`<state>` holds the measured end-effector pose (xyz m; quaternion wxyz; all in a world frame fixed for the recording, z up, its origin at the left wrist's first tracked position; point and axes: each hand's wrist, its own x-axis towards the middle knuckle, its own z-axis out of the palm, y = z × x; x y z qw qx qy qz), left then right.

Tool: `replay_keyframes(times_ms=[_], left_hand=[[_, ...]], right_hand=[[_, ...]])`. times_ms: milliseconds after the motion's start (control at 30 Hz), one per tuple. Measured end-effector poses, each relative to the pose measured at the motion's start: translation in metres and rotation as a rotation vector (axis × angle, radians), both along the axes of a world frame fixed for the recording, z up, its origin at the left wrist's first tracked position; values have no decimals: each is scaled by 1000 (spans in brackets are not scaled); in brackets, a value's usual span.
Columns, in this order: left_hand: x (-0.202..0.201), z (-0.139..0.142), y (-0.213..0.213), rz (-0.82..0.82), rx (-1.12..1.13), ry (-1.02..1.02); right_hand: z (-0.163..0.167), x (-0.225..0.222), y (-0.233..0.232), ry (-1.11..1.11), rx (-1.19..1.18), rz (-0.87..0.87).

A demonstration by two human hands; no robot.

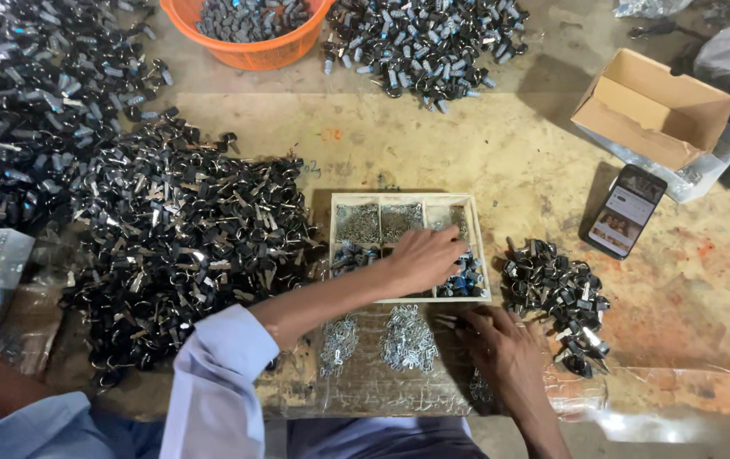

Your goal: The person assembles small electrical components at a workbench, picking black component bodies and metal contact parts, fitting them together by hand, and placing finished assemblies into a compartmented tray. They repeatedly take parts from piles and an orange basket and set completed pieces into the tray compartments.

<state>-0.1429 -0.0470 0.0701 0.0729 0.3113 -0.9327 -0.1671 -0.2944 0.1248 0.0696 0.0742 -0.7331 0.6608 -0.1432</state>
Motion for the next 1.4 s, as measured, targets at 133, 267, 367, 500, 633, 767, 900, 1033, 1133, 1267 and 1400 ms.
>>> replay_keyframes(times_ms=[133,267,367,500,633,767,900,1033,1133,1267,1400], left_hand=[[-7,-13,1,31,-39,30],[-7,-11,1,49,31,93],[0,-7,5,107,131,136],[42,5,11,158,159,413],[88,14,33,286,95,638],[108,10,57,487,374,657],[112,-6,69,433,463,988],[114,-21,70,443,509,1026],[112,-27,71,475,481,1019],[108,-29,74,475,370,1053],[110,-28,79,481,213,1004]], right_hand=[[0,-7,4,-64,-71,2],[9,-13,-2,-90,-139,155],[23,-16,-10,-73,-147,204],[38,-14,-37,-71,-124,272],[35,6,-78,-24,42,309],[12,45,-112,-27,11,390],[-7,59,-124,41,48,354],[-14,48,-126,-79,22,338],[-13,39,-126,-229,20,378],[-6,39,-124,-312,-127,407],[-5,43,-120,-353,-118,326]])
